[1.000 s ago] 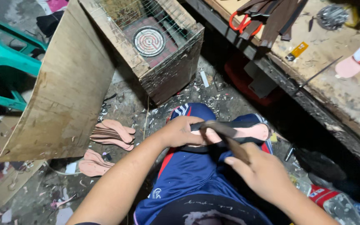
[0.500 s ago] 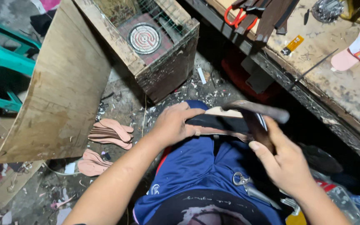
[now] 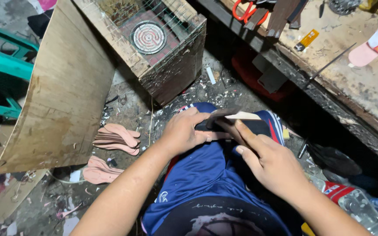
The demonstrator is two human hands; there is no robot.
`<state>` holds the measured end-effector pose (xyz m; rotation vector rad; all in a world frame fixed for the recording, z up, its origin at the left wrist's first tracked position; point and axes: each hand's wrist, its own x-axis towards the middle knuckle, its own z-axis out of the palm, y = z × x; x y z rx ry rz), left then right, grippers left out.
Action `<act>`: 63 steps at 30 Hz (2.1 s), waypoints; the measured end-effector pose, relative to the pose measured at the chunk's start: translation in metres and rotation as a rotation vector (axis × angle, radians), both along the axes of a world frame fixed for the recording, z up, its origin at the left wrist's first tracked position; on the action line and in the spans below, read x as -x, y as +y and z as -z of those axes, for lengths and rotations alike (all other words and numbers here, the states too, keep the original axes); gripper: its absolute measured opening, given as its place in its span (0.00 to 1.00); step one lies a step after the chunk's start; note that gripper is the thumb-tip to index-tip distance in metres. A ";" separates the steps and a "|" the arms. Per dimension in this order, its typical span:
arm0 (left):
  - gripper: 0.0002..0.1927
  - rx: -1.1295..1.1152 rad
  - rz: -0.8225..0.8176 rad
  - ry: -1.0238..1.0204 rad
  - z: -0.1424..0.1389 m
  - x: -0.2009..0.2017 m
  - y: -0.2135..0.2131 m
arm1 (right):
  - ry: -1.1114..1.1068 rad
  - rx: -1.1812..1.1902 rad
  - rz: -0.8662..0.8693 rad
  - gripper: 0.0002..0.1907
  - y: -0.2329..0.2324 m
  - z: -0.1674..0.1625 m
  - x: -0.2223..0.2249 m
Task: The person holds a shoe upper and insole assembly on their lap and uses pincers to grip and pull the upper material over the sole edge, then taps and presses the edge with a hammer to set it. They rotate the shoe repeatedly to work around the full perimeter, then hold up the finished shoe.
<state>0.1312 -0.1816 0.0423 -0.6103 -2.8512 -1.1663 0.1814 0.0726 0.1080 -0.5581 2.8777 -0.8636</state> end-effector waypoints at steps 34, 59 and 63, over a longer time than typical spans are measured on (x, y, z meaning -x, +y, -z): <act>0.40 -1.615 0.439 -1.118 0.013 -0.002 0.047 | 0.346 -0.155 0.680 0.20 0.287 0.091 0.030; 0.34 -1.951 0.204 -1.181 0.047 -0.003 0.040 | -0.625 0.002 0.257 0.16 0.149 0.081 -0.090; 0.28 -1.758 -0.034 -0.927 0.032 -0.005 0.065 | -0.379 0.261 0.357 0.22 0.099 0.062 -0.051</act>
